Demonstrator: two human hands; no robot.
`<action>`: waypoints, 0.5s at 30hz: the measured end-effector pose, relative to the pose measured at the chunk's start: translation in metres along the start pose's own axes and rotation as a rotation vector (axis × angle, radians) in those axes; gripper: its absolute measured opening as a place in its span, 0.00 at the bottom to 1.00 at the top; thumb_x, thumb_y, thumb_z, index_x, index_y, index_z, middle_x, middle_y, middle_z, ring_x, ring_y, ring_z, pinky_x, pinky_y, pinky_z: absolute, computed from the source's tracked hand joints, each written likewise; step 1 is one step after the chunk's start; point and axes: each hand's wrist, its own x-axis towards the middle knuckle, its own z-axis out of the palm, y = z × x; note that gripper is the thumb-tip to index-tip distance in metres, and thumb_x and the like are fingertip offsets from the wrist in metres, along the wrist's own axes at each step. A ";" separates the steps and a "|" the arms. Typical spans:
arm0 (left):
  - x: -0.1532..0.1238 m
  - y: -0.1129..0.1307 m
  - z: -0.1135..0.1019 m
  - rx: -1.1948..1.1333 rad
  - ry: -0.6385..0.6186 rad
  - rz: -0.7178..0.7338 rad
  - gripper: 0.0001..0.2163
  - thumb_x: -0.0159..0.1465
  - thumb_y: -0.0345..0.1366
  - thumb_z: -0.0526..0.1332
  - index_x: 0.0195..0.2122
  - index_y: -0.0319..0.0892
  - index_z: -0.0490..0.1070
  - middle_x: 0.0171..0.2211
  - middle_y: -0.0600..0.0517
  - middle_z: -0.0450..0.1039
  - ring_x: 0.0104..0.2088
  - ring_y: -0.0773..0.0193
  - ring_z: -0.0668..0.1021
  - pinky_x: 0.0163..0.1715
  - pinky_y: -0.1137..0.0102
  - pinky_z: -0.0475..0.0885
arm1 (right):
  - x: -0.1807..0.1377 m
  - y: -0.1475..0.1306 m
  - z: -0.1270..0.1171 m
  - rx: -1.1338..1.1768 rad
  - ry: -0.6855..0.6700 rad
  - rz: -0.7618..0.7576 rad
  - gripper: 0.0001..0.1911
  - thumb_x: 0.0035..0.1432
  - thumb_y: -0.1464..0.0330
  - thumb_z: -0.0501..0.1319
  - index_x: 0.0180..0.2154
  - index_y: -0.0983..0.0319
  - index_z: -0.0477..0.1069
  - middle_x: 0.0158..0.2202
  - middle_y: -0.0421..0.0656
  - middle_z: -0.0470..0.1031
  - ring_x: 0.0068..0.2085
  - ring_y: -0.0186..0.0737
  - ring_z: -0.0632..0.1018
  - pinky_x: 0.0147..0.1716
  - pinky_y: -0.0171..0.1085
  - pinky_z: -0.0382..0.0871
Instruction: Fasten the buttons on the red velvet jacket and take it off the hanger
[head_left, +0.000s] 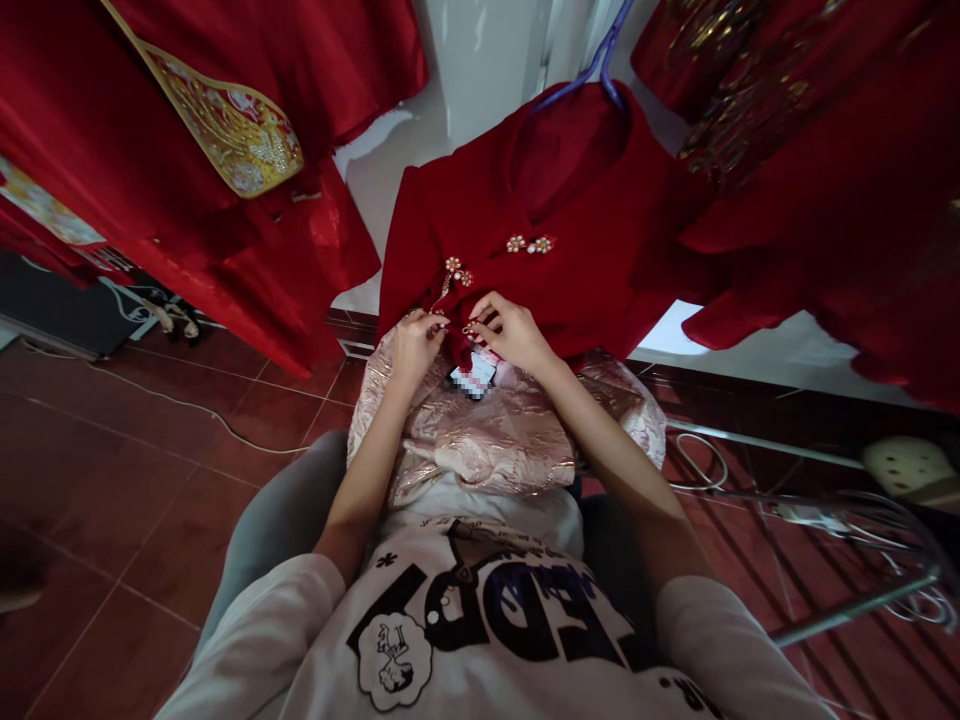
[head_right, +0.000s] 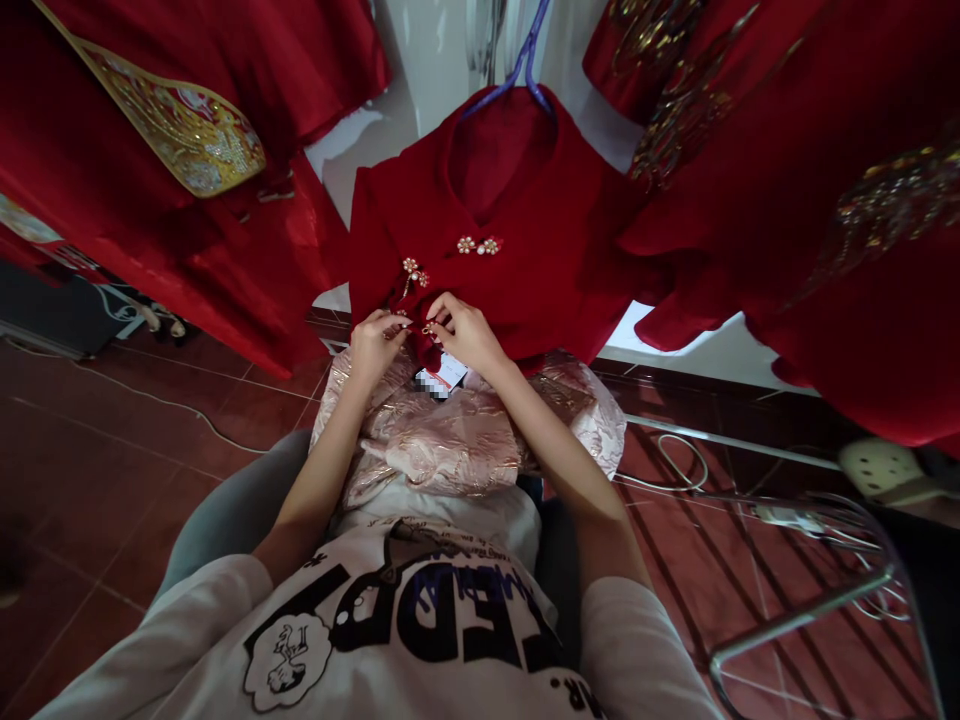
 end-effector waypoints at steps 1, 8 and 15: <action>0.000 -0.001 0.001 -0.008 0.006 0.004 0.09 0.63 0.26 0.65 0.41 0.44 0.81 0.40 0.49 0.79 0.39 0.59 0.81 0.45 0.66 0.75 | 0.001 0.000 0.001 -0.003 -0.009 -0.003 0.05 0.57 0.70 0.61 0.37 0.60 0.67 0.37 0.44 0.74 0.38 0.38 0.78 0.38 0.38 0.77; 0.022 -0.001 0.032 0.019 -0.056 -0.008 0.11 0.59 0.23 0.63 0.41 0.41 0.78 0.41 0.46 0.80 0.40 0.56 0.81 0.46 0.64 0.76 | -0.001 0.001 0.000 0.059 -0.038 0.022 0.06 0.56 0.67 0.61 0.37 0.59 0.66 0.37 0.43 0.74 0.35 0.37 0.77 0.35 0.37 0.77; 0.031 -0.005 0.050 0.164 -0.226 0.138 0.23 0.58 0.23 0.64 0.56 0.35 0.71 0.56 0.36 0.70 0.54 0.45 0.76 0.53 0.57 0.74 | -0.002 0.005 -0.001 0.085 -0.053 0.040 0.08 0.55 0.66 0.62 0.36 0.59 0.65 0.35 0.43 0.74 0.34 0.37 0.78 0.34 0.37 0.77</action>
